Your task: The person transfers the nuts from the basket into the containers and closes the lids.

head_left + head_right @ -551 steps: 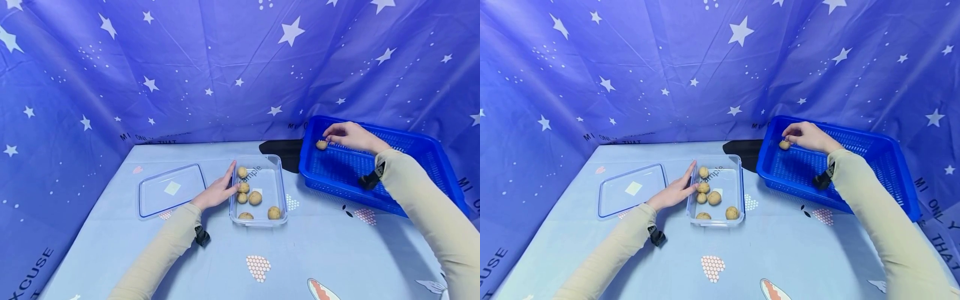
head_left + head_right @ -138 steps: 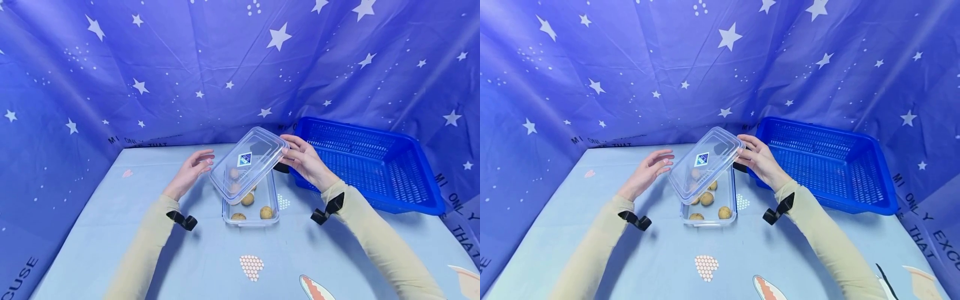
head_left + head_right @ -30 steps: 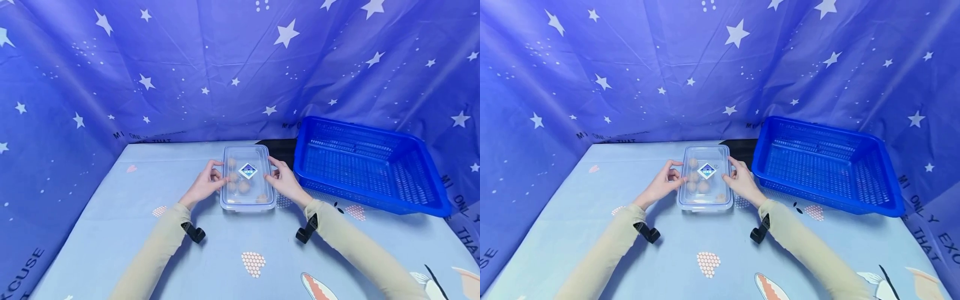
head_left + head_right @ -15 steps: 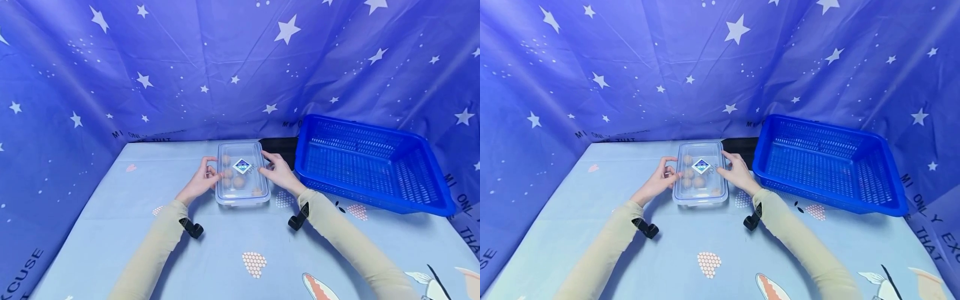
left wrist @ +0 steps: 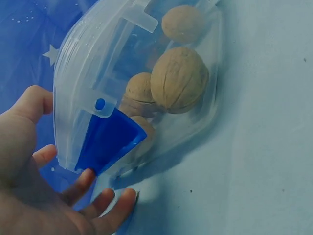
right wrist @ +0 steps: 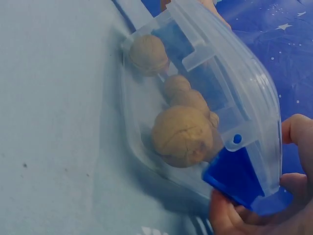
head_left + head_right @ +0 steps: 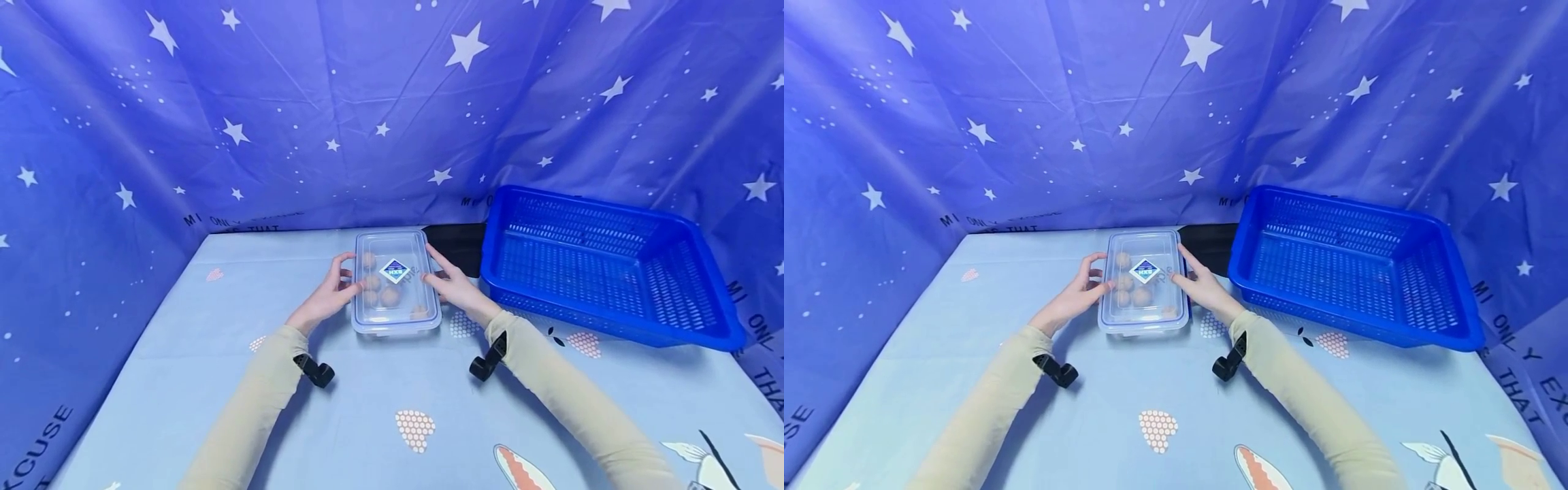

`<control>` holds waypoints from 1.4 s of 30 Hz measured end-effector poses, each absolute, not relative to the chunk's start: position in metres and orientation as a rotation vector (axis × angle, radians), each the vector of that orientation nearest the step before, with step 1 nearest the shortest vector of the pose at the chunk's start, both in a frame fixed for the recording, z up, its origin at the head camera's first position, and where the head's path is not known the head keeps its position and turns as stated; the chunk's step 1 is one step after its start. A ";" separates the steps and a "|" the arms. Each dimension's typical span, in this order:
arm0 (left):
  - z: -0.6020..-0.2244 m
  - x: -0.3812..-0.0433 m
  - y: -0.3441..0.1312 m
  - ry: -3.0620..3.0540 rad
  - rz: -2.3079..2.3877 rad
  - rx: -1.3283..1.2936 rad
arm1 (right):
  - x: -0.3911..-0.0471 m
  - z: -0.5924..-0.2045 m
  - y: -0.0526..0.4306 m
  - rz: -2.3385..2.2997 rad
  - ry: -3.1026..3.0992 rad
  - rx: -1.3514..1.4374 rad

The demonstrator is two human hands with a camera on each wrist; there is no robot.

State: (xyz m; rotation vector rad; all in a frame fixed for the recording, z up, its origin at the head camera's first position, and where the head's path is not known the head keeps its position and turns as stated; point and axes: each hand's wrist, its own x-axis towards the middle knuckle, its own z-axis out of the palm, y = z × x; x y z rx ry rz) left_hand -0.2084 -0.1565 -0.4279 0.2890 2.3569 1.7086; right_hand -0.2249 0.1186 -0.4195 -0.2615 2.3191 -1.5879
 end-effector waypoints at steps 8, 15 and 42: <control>-0.428 -0.208 -0.154 2.264 1.788 0.215 | -0.219 -0.416 0.114 -1.460 2.676 -0.365; -0.430 -0.209 -0.153 2.233 1.804 0.220 | -0.229 -0.417 0.111 -1.571 2.525 -0.222; -0.433 -0.208 -0.150 2.286 1.801 0.230 | -0.231 -0.426 0.086 -1.894 2.268 -0.176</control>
